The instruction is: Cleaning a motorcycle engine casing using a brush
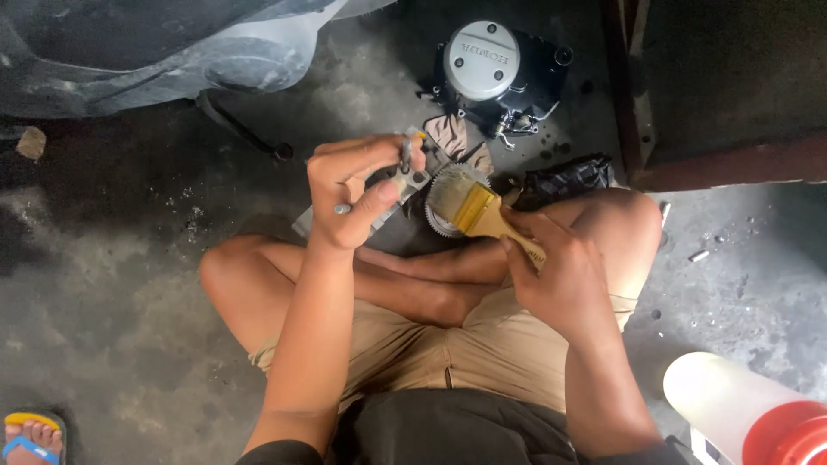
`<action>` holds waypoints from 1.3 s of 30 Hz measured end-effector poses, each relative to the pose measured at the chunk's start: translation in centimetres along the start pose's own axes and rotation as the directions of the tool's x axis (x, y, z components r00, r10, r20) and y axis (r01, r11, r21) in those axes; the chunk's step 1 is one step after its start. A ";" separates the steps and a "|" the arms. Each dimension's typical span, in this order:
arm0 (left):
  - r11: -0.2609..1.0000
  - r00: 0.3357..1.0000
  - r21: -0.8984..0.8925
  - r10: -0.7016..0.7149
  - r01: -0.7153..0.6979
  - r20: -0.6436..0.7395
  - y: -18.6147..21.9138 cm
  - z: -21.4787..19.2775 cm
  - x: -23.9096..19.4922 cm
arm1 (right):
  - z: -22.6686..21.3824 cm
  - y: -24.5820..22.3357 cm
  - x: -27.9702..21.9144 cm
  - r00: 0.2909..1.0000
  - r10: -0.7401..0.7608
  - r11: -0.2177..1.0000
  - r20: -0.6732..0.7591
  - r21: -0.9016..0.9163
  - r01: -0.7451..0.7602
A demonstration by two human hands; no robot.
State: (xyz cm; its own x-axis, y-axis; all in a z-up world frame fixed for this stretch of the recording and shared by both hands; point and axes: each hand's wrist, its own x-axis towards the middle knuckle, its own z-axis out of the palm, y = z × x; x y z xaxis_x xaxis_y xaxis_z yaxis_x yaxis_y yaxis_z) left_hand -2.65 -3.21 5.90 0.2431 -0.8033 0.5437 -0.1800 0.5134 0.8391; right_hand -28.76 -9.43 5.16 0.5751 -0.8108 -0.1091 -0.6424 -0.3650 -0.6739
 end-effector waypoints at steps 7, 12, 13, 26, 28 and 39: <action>0.994 0.992 0.062 0.089 -0.084 -0.084 -0.8 1.8 0.3 | 0.0 -1.9 -0.3 0.992 -0.003 0.982 0.128 0.186 -0.021; 0.990 0.994 0.095 0.108 -0.105 -0.027 -0.8 1.6 0.1 | 2.5 -1.6 0.0 0.981 -0.190 0.865 0.020 0.475 0.158; 0.989 0.993 0.098 0.112 -0.108 -0.030 -0.5 1.5 0.2 | 3.3 -1.0 0.4 0.980 -0.196 0.865 0.019 0.475 0.163; 0.904 0.979 0.427 -0.078 -0.011 0.189 2.1 1.7 0.7 | 6.1 -0.9 3.0 0.953 -0.289 0.704 0.090 0.694 0.148; 0.859 0.971 0.509 -0.070 -0.058 0.229 2.5 1.8 1.0 | 5.9 -1.8 3.1 0.962 -0.268 0.781 0.042 0.594 0.192; 0.859 0.996 0.512 -0.048 0.006 0.069 1.4 0.7 0.8 | 4.3 -0.8 2.4 0.962 -0.262 0.965 0.074 0.049 0.258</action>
State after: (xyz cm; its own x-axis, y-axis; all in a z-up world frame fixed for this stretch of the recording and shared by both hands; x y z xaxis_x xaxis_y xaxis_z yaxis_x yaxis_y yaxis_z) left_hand -3.32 -3.37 7.51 0.1850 -0.8459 0.5003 -0.6408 0.2821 0.7140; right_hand -24.69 -9.15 2.25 0.7589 -0.6510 0.0173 -0.4465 -0.5395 -0.7139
